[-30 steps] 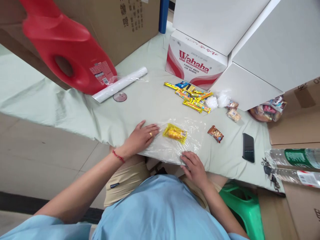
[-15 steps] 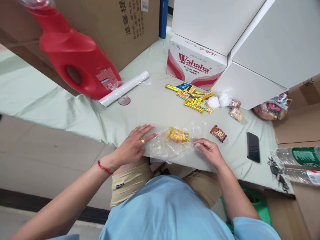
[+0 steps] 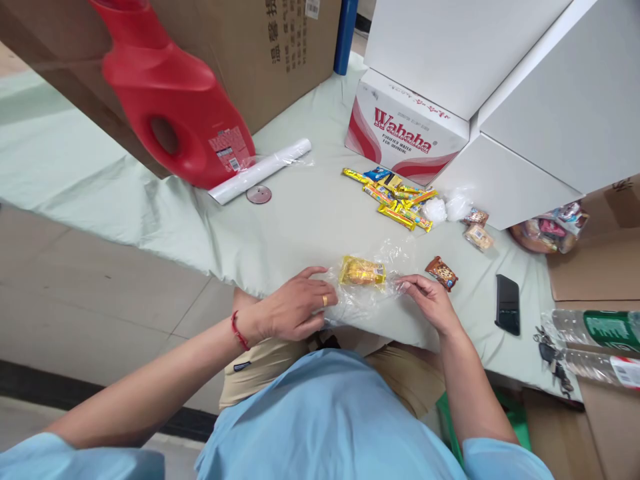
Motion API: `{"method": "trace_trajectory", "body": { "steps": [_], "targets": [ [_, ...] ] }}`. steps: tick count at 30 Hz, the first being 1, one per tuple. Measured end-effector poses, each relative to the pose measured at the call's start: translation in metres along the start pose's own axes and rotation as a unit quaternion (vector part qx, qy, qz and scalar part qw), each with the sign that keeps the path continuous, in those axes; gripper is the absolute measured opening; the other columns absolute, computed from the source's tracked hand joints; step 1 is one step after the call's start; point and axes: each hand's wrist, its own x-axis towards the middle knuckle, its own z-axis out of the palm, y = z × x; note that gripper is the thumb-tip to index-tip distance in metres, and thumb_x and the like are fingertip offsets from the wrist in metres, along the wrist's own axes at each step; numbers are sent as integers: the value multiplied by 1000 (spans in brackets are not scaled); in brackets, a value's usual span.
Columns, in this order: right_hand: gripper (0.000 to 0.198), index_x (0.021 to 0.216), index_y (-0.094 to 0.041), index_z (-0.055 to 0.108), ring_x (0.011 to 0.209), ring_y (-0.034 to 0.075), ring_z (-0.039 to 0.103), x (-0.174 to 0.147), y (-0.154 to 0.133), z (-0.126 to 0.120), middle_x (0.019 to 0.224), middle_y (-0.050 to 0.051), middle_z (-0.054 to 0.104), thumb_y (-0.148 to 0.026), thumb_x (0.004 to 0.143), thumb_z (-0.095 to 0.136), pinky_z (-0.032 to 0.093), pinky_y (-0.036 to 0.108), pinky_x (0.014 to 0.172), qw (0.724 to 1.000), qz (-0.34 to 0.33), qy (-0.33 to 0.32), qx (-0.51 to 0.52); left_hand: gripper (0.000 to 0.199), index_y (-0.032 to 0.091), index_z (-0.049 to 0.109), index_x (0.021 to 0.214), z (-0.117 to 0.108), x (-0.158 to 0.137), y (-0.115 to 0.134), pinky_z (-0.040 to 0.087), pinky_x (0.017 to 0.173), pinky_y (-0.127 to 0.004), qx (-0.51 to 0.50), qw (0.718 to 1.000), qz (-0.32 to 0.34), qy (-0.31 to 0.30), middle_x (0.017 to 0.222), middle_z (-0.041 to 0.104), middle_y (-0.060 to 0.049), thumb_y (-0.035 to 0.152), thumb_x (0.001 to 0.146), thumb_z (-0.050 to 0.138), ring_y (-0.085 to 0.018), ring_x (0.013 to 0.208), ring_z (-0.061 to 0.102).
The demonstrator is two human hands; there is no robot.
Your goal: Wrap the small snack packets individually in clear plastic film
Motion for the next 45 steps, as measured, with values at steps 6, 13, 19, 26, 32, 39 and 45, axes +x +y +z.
{"method": "trace_trajectory", "body": {
  "steps": [6,13,19,26,32,39,45],
  "targets": [
    [32,100,-25,83,94,23,74,-7,4,3,102,7,82,-54,94,72,59,39,91,1000,11,7,15,40,21,62,135,18,17,-4,51,87,-43,86,977,-193,23,106,76,-10,44,105,48,-26,89,72],
    [32,101,-26,83,94,23,74,-9,7,3,102,7,82,-54,94,72,60,39,91,999,11,28,27,27,23,71,101,28,36,-15,45,65,-35,93,943,-313,68,98,70,-8,34,102,47,-24,83,68],
    [37,99,-23,82,74,19,69,4,3,4,91,6,79,-58,90,74,61,34,73,997,28,26,65,33,23,64,75,14,40,-52,43,60,-34,18,882,-442,164,71,68,-4,43,98,50,-21,67,62],
    [41,95,-21,80,58,15,61,28,-6,7,71,2,70,-60,83,78,55,29,55,989,88,22,116,48,24,61,134,12,5,-45,42,117,-54,180,892,-309,276,139,64,-12,10,90,45,-31,139,57],
    [42,94,-20,77,54,14,60,39,-9,8,70,0,70,-59,79,81,53,27,51,986,113,7,121,77,25,43,156,18,-7,-24,-1,134,-62,73,990,-88,79,159,57,-8,7,81,46,-26,156,42],
    [46,91,-19,72,43,10,50,48,-10,1,60,-3,64,-60,74,82,36,22,39,979,156,-34,128,26,23,66,113,25,5,-35,-1,129,-72,-34,982,-172,68,127,76,-10,39,97,53,-33,147,52],
    [51,96,-19,73,46,9,47,49,0,-19,64,-3,63,-64,73,80,36,24,43,982,170,-33,74,27,25,58,90,34,7,-39,30,129,-57,-140,918,-293,229,103,77,-5,45,102,45,-24,106,72]
  ]
}}
